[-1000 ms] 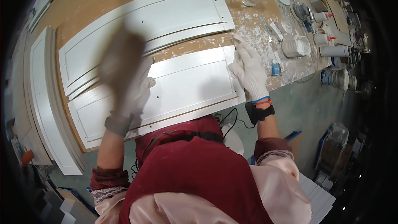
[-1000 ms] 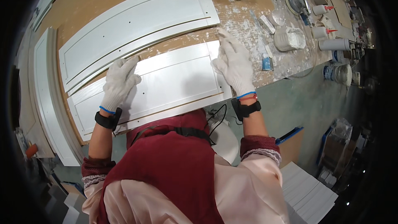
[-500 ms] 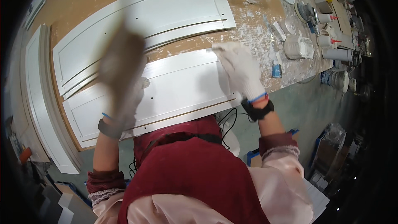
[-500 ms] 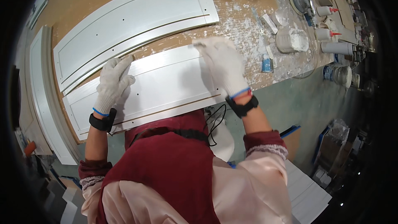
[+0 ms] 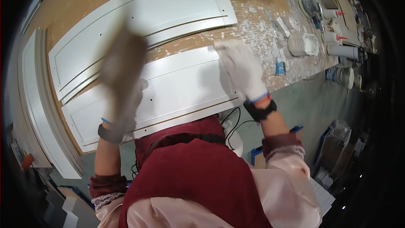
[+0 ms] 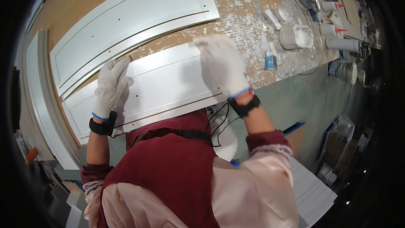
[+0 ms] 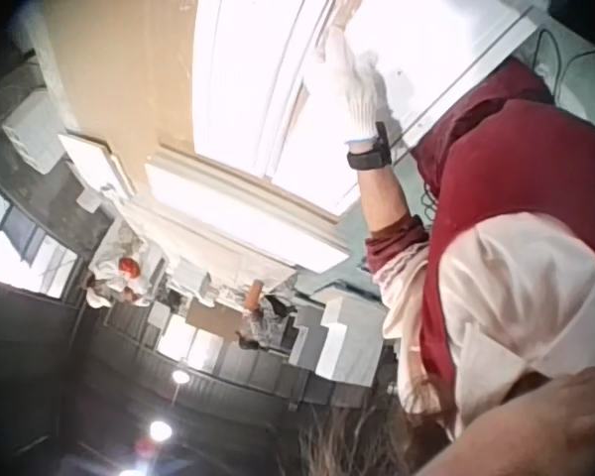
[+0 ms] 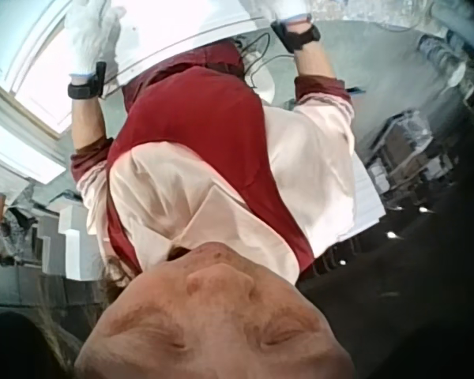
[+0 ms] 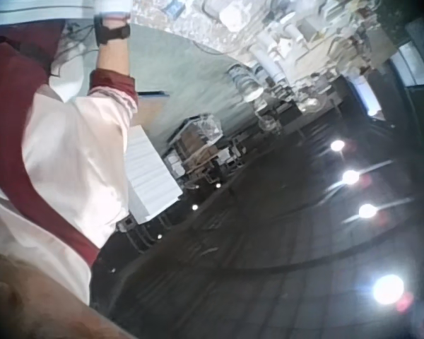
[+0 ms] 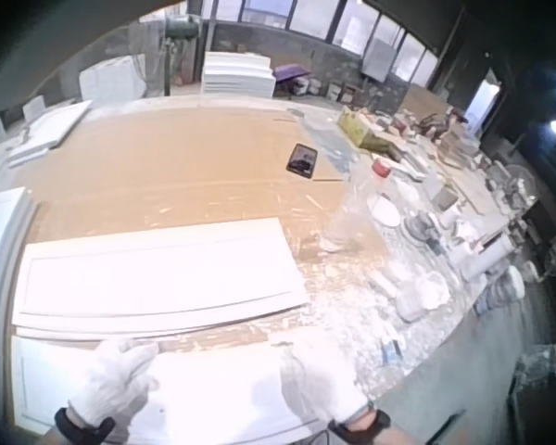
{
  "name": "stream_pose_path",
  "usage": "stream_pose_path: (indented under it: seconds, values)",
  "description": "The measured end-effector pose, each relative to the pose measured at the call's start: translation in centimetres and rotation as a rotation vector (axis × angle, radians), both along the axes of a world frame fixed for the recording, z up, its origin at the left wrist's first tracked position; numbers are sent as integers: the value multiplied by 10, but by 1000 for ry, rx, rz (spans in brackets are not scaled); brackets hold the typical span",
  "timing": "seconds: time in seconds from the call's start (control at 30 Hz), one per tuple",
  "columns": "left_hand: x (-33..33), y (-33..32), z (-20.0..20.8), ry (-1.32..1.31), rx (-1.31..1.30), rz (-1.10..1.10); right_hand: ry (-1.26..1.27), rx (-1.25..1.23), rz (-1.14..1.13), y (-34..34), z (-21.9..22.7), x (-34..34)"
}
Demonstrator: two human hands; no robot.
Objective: The person sands the edges and surfaces of white wooden cabinet doors using a sanding block. They work on multiple doors laid out on a workbench, focusing on smoothing the edges and corners.
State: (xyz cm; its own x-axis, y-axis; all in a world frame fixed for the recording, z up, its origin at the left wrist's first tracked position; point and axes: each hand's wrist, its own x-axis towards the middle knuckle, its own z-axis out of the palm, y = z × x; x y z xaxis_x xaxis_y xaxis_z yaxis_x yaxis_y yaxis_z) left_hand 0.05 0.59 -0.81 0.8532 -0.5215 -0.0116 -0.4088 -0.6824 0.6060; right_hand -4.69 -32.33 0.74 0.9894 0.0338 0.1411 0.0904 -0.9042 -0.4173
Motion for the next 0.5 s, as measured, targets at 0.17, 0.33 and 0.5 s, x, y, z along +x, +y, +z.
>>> stream_pose_path:
  seconds: [0.17, 0.33, 0.5]
  values:
    - [0, -7, 3, 2, 7, 58, 77, -86, -63, -2, 10, 30]
    - [0, -8, -12, -22, -21, 97, 205, 84, -8, -1, 3, -54]
    - [4, -2, -19, 52, -65, 138, 664, -378, 244, -10, 38, -128]
